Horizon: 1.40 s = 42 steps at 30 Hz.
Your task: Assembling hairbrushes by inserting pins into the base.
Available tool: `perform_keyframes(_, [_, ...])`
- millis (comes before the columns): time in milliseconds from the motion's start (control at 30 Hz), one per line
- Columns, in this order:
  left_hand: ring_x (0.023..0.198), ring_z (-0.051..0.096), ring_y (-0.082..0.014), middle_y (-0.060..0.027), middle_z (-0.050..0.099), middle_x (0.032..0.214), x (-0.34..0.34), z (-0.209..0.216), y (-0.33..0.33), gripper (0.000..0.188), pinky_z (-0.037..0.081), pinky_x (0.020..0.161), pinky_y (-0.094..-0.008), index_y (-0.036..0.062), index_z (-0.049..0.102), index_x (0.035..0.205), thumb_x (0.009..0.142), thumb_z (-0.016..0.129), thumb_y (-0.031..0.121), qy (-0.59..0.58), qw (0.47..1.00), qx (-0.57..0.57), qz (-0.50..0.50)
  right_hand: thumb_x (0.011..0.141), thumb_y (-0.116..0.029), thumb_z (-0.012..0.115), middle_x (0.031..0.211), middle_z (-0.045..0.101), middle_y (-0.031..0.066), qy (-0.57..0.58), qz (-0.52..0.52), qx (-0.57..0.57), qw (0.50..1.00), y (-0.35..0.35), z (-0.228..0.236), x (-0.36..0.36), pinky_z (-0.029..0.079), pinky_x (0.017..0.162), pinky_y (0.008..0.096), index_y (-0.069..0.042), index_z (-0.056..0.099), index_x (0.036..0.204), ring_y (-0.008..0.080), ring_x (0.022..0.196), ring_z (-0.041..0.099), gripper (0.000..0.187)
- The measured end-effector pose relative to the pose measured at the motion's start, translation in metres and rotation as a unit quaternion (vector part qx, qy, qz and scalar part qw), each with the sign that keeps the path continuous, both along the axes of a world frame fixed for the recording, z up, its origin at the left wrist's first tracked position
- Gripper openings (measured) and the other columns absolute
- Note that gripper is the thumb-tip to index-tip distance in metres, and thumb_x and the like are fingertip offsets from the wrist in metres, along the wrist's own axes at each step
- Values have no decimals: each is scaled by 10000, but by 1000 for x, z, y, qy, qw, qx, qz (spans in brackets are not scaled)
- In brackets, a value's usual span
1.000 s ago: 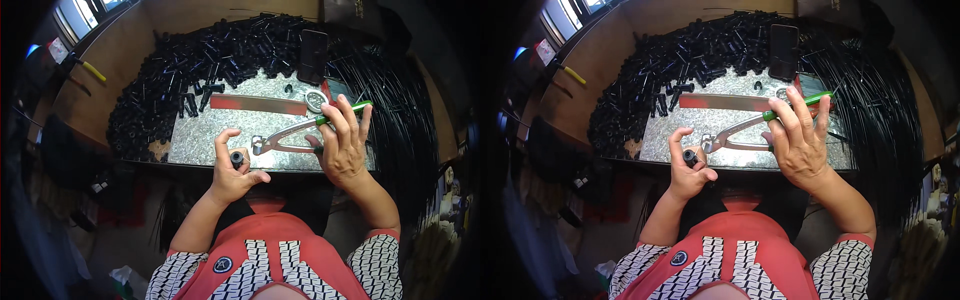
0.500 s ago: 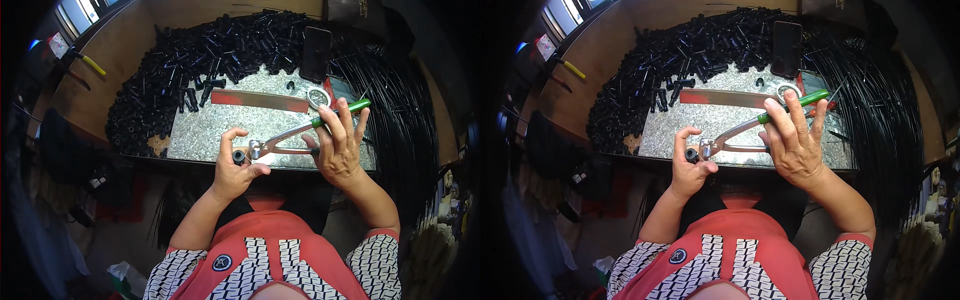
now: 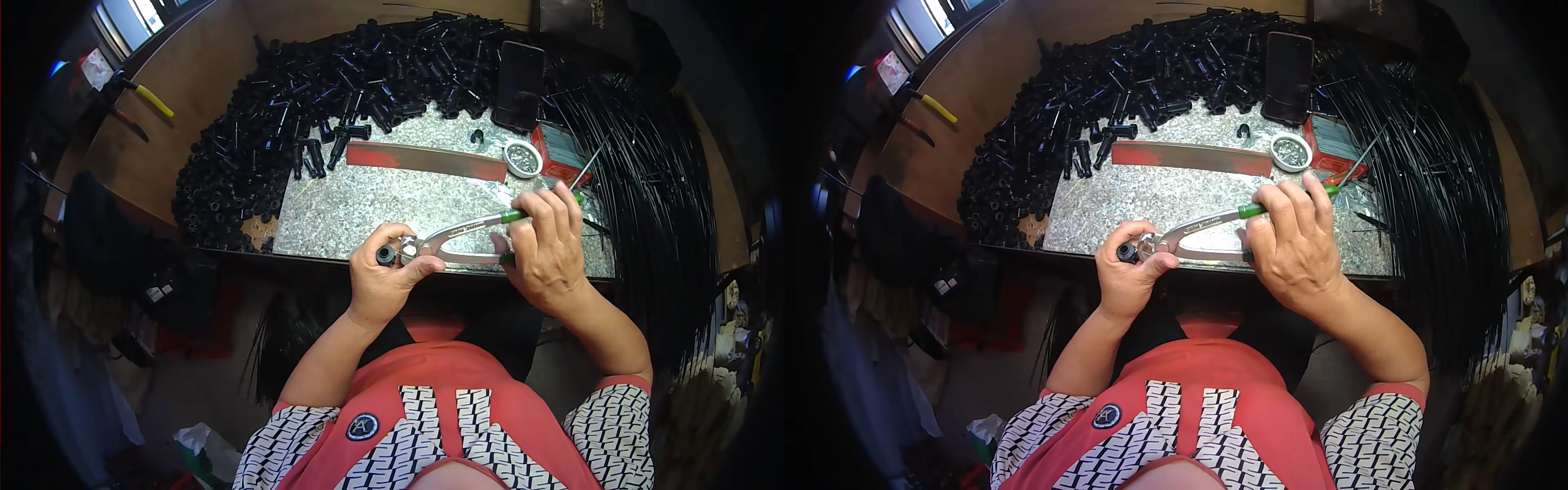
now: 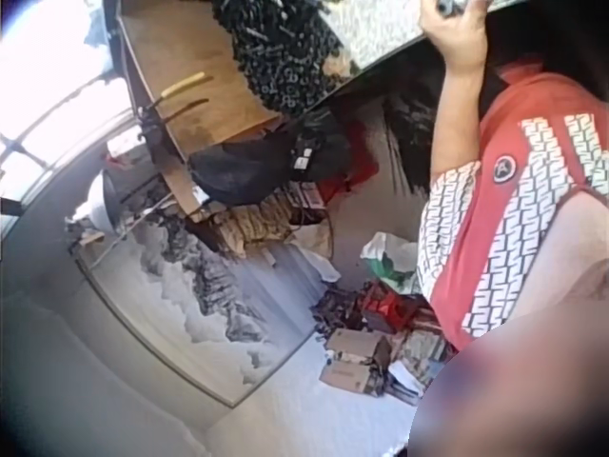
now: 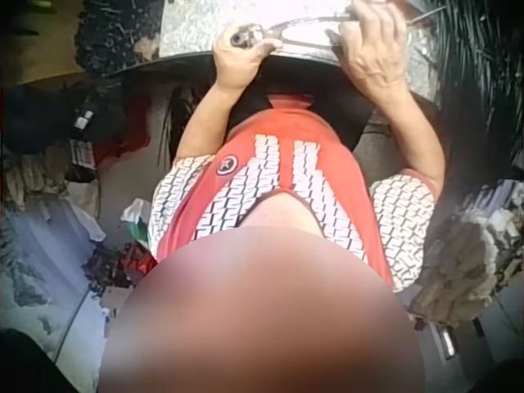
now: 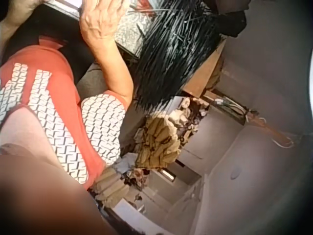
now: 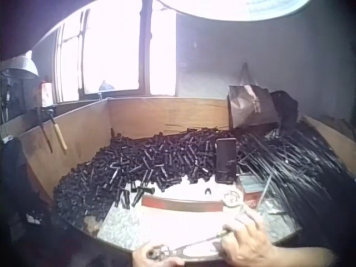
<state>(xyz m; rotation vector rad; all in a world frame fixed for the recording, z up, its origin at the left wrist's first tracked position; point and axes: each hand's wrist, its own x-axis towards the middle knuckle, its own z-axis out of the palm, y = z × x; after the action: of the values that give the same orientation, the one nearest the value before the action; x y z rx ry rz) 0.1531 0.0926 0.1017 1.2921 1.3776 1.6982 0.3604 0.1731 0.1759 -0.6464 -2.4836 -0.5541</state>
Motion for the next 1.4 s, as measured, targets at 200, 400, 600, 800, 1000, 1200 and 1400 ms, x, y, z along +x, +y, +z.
perform_keyframes(200, [661, 496, -23, 45, 558, 705, -4, -7, -6, 595, 389, 590, -167, 18, 599, 918, 625, 855, 468, 11, 1000, 0, -8, 604, -182, 794, 947, 564, 132, -20, 38, -50, 998, -12, 1, 13, 451, 734, 426, -52, 495, 786, 304, 856, 577, 373])
perform_keyframes(400, [583, 461, -26, 57, 496, 632, -17, -18, -18, 818, 316, 510, -167, 8, 609, 929, 469, 746, 671, 65, 992, 6, -111, 786, -273, 757, 675, 542, 121, 23, 86, -348, 933, -31, -14, 25, 458, 516, 371, -21, 516, 825, 324, 580, 570, 351])
perform_keyframes(600, [553, 512, -68, 17, 552, 627, -13, -14, -17, 780, 370, 498, -208, 10, 664, 841, 459, 726, 687, 82, 980, 29, -177, 806, -95, 746, 649, 598, 39, -43, 9, -927, 372, -36, -13, 34, 503, 516, 262, 11, 542, 959, 127, 580, 644, 277])
perform_keyframes(800, [585, 579, -98, -19, 624, 670, -15, -13, -15, 759, 416, 530, -216, 15, 664, 768, 492, 691, 722, 94, 984, -13, -150, 773, -144, 771, 804, 570, 96, -38, 47, -759, 649, -43, -2, 33, 491, 584, 314, 10, 435, 1137, 200, 656, 621, 519])
perform_keyframes(1000, [594, 539, -55, 9, 586, 658, -22, -8, -13, 774, 382, 519, -203, 7, 679, 806, 468, 711, 702, 54, 986, -7, -158, 946, -187, 542, 947, 638, 174, 23, 75, -634, 769, -43, -22, 39, 516, 732, 351, 45, 532, 1023, 268, 815, 653, 244])
perform_keyframes(1200, [575, 500, -50, 19, 582, 654, -23, -16, -8, 659, 365, 507, -208, 25, 679, 819, 465, 802, 566, 47, 972, 3, -231, 843, -237, 705, 735, 626, 94, -59, 14, -858, 510, -40, -20, 37, 491, 610, 279, -10, 485, 1031, 166, 642, 630, 368])
perform_keyframes(1400, [619, 509, -43, 37, 586, 691, -30, -14, -5, 739, 373, 546, -198, 31, 671, 899, 455, 779, 611, 28, 981, -12, -191, 814, -88, 715, 971, 598, 212, 47, 116, -338, 933, -39, -35, 36, 519, 704, 406, 33, 500, 1051, 336, 816, 639, 342])
